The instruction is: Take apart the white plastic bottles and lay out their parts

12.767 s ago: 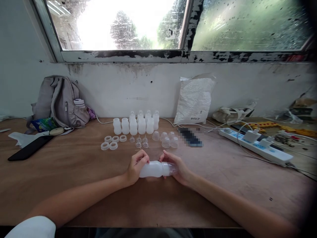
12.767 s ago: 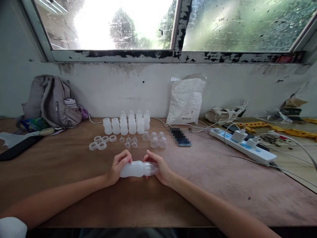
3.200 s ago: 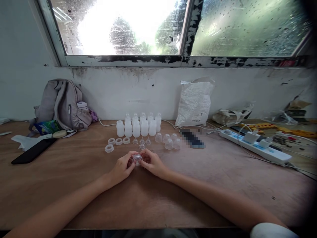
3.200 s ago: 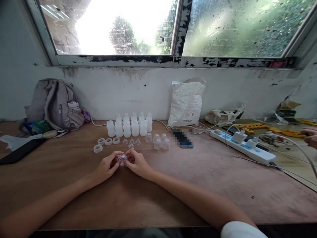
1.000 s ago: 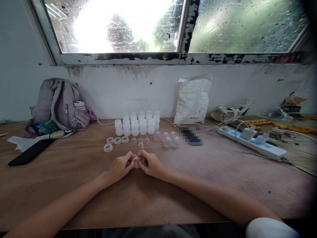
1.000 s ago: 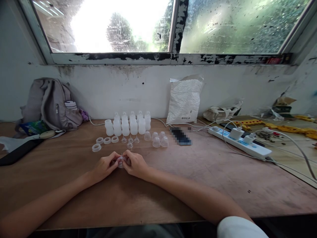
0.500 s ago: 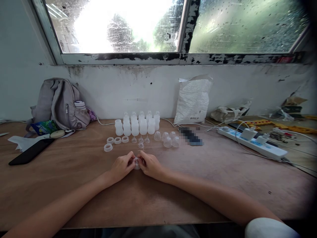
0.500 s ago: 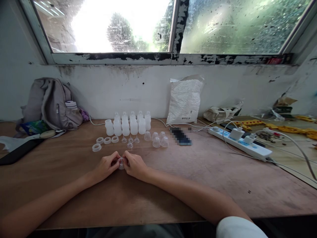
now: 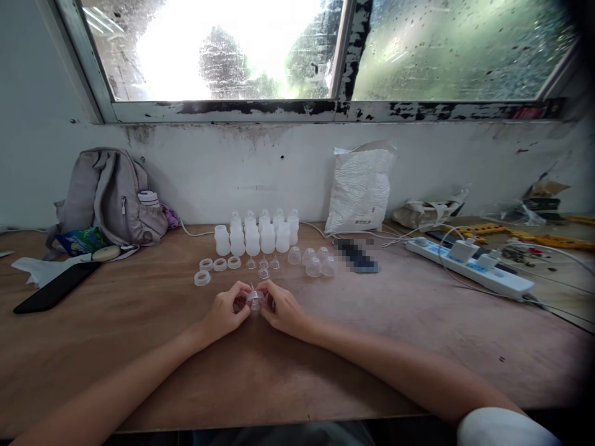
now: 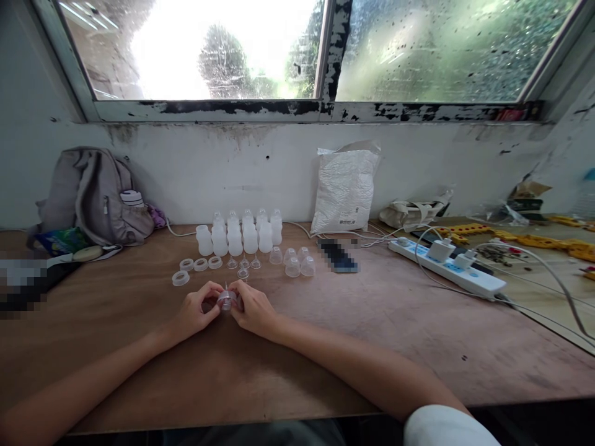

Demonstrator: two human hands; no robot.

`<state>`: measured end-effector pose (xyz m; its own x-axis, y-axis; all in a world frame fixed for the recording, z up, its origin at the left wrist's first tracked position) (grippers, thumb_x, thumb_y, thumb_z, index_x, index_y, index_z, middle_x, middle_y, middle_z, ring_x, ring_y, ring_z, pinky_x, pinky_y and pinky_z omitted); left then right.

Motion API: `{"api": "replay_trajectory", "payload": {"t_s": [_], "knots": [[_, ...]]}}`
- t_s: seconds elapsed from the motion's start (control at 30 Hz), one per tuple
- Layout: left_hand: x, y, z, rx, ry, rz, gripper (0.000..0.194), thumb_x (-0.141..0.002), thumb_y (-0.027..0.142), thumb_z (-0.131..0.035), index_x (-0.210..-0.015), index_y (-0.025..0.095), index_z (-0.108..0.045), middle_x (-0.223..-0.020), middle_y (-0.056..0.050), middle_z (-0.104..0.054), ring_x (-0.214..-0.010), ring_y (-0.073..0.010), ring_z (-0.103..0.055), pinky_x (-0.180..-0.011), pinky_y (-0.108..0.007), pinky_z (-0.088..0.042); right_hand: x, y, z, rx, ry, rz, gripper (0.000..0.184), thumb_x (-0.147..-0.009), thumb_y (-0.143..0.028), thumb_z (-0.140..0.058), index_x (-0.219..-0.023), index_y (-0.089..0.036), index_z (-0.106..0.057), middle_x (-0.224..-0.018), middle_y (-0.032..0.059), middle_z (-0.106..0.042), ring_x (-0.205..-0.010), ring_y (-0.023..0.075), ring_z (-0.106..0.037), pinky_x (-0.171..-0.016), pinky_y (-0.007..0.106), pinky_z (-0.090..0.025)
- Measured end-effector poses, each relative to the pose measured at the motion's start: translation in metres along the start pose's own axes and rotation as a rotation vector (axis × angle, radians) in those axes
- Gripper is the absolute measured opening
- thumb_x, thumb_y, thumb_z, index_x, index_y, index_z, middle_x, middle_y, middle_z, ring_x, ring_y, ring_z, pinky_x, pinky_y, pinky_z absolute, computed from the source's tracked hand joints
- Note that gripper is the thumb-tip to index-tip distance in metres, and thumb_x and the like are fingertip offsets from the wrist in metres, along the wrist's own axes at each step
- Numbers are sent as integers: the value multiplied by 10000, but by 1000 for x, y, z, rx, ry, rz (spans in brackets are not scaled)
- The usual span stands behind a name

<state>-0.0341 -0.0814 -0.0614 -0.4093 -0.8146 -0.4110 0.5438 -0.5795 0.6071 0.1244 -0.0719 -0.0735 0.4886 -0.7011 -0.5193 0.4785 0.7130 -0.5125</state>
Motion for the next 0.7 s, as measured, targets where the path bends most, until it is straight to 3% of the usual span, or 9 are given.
{"api": "replay_trajectory", "payload": {"t_s": [0.47,0.7], "knots": [[-1,-4,-7,-170,-2,-42,144,-720,141,-452,-854,194,-444,-679,19,-565,-594,-111,-541,-528,-192,-414,-2,0,-4,36,-16,-30,177,-721,-167,-469,-875,-204,-389,-708,-14,-505,-567,113,-461,-551,211,-357],[-1,-2,-5,-127,0,-32,143,-749,176,-446,-892,195,-448,-694,16,-593,-608,-110,-560,-555,-198,-426,-1,4,-4,20,17,-27,211,-722,-164,-488,-920,-197,-425,-698,-14,-521,-560,109,-469,-551,206,-359]]}}
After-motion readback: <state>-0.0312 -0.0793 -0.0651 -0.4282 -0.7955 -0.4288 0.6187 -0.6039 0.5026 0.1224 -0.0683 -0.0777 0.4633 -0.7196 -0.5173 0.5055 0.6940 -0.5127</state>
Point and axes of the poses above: each hand's wrist, its own x-axis away from the middle knuckle, its own z-axis out of the back of the hand, y = z × x, the point moved 2 cm from there along -x, towards the middle knuckle
